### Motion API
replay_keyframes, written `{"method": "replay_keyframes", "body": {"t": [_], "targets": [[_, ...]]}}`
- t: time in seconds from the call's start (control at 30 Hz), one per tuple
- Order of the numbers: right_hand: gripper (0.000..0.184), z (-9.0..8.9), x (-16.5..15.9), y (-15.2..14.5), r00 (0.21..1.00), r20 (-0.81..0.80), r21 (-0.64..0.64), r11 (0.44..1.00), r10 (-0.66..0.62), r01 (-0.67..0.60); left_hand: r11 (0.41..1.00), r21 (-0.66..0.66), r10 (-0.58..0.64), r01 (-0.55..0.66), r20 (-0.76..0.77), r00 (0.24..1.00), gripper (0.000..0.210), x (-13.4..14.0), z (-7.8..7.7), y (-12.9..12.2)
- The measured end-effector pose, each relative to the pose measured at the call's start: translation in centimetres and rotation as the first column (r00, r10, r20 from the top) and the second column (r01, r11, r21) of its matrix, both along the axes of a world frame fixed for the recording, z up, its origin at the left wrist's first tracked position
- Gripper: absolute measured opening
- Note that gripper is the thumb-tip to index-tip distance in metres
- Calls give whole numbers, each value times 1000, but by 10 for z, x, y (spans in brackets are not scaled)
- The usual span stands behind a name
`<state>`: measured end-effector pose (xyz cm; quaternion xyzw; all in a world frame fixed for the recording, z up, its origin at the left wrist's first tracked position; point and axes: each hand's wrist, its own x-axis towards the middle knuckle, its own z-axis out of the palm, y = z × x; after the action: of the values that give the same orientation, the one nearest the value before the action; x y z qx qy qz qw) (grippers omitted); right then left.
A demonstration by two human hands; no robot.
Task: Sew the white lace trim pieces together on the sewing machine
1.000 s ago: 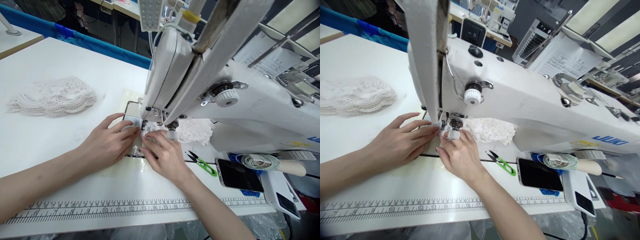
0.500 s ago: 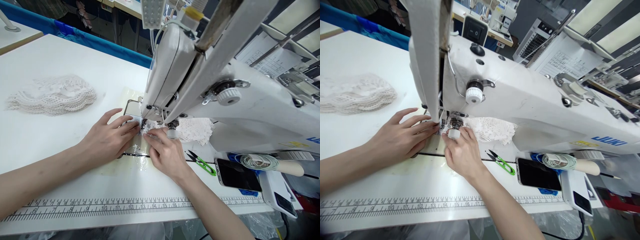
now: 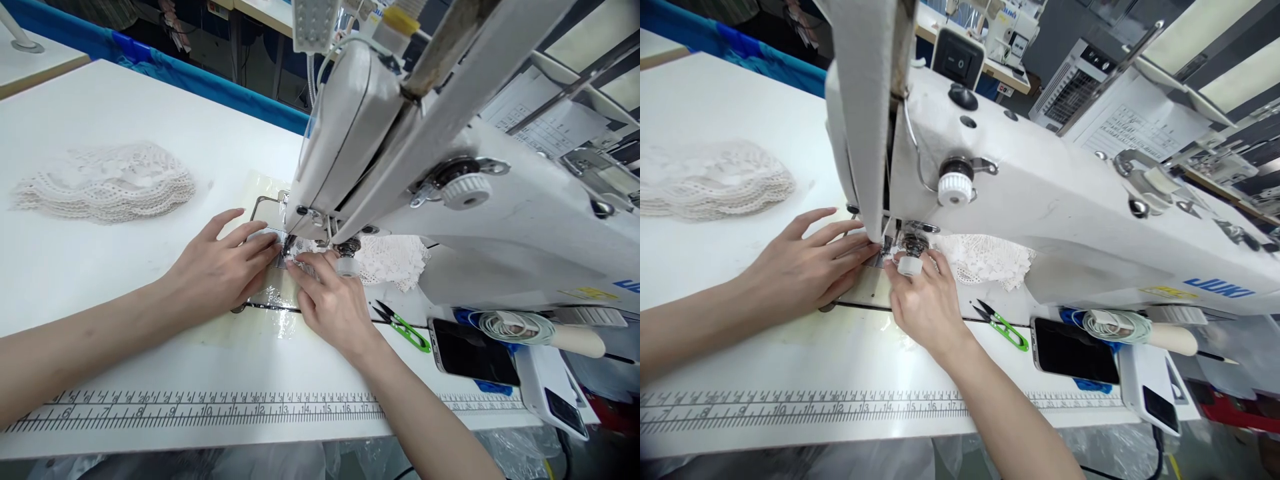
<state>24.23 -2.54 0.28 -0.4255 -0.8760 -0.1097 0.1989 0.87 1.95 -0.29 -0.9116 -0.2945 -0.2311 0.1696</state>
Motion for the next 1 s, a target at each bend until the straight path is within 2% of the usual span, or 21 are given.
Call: {"method": "replay_keyframes", "body": {"t": [0.27, 0.5, 0.63, 0.73, 0.83, 0.9, 0.93, 0.97, 1.0], "targets": [[40, -2, 3, 4, 998, 33, -38, 998, -46, 47, 998, -36, 43, -43, -2, 999, 35, 1, -6, 0], [38, -1, 2, 4, 998, 17, 16, 998, -60, 60, 989, -101, 105, -107, -21, 994, 38, 1, -8, 0], [34, -2, 3, 6, 998, -18, 16, 998, -65, 65, 992, -94, 87, -85, 8, 996, 36, 1, -7, -1], [30, -4, 5, 7, 997, -45, -11, 998, -57, 57, 995, -69, 72, -71, 15, 997, 35, 0, -3, -2], [33, -5, 6, 7, 991, -103, -110, 991, -85, 73, 995, -87, 44, -40, 50, 998, 33, 0, 1, -3], [33, -2, 5, 5, 958, -264, -253, 966, -114, 45, 993, -118, -8, 18, 91, 996, 32, -1, 2, -5], [30, 0, 4, 4, 913, -388, -356, 934, -125, -24, 988, -146, -34, 51, 117, 993, 33, -1, 2, -5], [23, 3, 4, 3, 846, -515, -472, 870, -140, -143, 979, -185, -57, 86, 154, 986, 34, -1, 1, -5], [14, 6, 4, 2, 760, -627, -571, 765, -173, -297, 962, -242, -79, 128, 203, 976, 34, -1, 1, -5]]}}
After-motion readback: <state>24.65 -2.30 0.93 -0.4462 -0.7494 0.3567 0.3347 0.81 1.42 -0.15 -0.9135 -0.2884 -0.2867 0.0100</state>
